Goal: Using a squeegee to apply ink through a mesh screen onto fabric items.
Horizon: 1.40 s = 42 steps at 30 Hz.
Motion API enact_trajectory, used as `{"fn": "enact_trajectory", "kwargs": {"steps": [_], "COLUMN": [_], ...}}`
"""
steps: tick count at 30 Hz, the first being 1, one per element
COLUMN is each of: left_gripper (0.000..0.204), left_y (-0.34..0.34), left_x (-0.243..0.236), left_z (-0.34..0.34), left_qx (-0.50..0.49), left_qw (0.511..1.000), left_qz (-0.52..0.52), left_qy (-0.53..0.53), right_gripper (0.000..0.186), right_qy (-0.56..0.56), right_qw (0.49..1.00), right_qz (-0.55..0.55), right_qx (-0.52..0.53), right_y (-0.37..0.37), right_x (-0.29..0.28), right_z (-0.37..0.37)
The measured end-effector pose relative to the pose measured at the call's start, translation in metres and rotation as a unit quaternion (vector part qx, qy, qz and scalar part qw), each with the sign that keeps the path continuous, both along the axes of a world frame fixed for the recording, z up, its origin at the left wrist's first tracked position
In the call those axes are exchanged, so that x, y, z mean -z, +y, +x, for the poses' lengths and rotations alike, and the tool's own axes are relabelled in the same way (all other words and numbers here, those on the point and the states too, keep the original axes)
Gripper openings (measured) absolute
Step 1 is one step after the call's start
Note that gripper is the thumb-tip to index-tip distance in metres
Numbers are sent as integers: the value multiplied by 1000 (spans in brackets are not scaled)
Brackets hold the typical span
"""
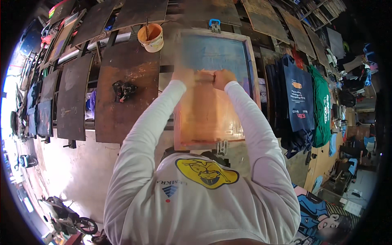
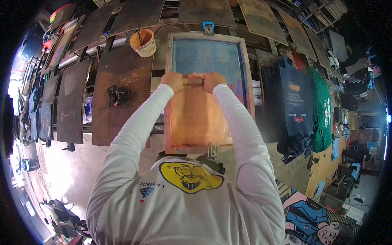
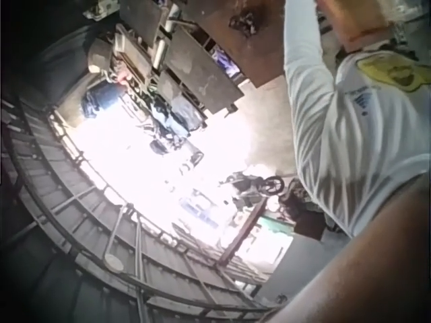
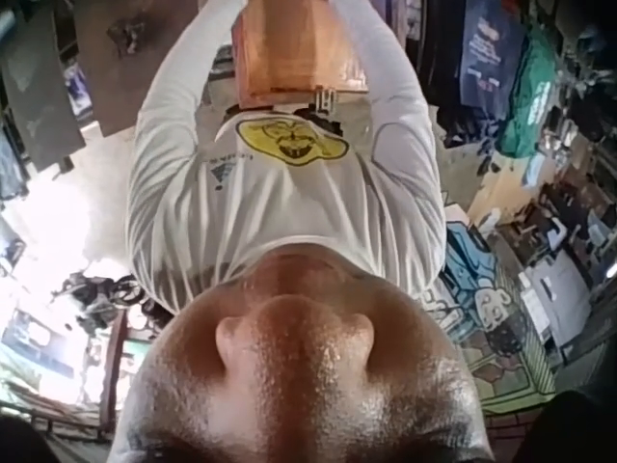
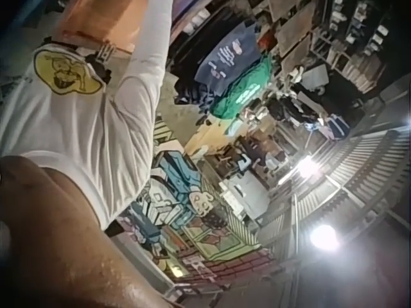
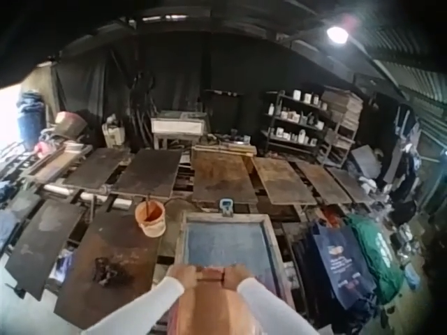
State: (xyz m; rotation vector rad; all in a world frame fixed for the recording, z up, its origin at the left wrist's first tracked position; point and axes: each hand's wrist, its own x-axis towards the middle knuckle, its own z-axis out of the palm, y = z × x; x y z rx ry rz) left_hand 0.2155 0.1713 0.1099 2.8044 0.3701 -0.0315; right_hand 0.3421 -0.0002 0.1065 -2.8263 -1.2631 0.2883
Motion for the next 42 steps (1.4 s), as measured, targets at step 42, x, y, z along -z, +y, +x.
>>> {"fn": "enact_trajectory", "kwargs": {"steps": [42], "left_gripper": [48], "left_y": [-25], "left_x": [32], "left_z": [-65], "left_qx": [58], "left_qw": [997], "left_qz": [-22], "left_qy": [47], "right_gripper": [18], "right_qy": [64], "right_qw": [994], "right_qz": [-57], "right_qx": [-65], "right_y": [-45], "right_x": [14], "right_z": [-55]}}
